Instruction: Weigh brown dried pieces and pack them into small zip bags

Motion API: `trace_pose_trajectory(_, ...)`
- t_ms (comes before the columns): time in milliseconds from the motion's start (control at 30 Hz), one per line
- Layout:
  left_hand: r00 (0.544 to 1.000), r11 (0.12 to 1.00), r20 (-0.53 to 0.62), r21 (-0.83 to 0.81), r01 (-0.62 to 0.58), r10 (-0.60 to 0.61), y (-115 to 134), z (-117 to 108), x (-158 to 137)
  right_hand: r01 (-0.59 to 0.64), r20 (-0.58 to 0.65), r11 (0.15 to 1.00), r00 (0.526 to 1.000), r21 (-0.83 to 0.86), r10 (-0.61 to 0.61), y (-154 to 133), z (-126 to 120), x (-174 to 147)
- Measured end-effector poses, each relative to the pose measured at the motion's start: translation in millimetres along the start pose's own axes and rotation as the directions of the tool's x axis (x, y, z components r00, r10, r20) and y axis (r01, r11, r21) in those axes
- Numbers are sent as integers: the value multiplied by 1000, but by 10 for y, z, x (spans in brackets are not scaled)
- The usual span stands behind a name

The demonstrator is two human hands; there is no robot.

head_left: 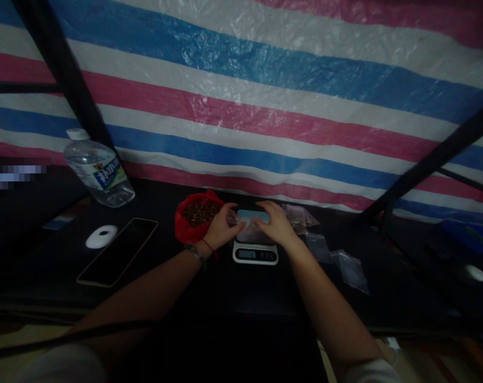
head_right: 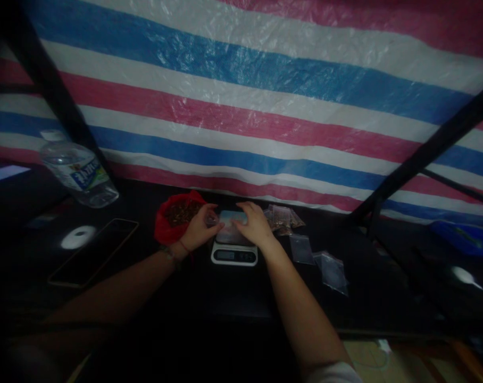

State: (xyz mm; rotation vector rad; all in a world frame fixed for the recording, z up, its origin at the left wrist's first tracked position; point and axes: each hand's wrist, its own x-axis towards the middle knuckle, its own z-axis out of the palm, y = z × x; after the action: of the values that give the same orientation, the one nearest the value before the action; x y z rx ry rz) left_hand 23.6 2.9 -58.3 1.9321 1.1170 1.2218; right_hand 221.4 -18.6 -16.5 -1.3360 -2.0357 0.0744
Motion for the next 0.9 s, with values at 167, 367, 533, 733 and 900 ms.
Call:
trace_pose_trajectory(167,998,998,29,37,-56,55,84,9,-61,-67,-13,994,998,90,68,-309,-58,-86)
trace_pose_trajectory(367,990,996,114,16,-86,83,166,-37,-123,6,103,992,994,123,-19,-510,63,-270)
trace_pose_trajectory(533,966,979,229,-188,-74,117,152,-89,-118,-4,70,952,997,306,-19,-477,57,-306)
trace_pose_trajectory(733,914,847,406,-477,235,-25,103,-100,-84,-117,-189,857,952,501,240,-312,31,-319)
trace_pose_trajectory(900,877,825,468,-450,342,-108,85,-57,-75,-194,-108,693,924,695,366,-251,109,-286)
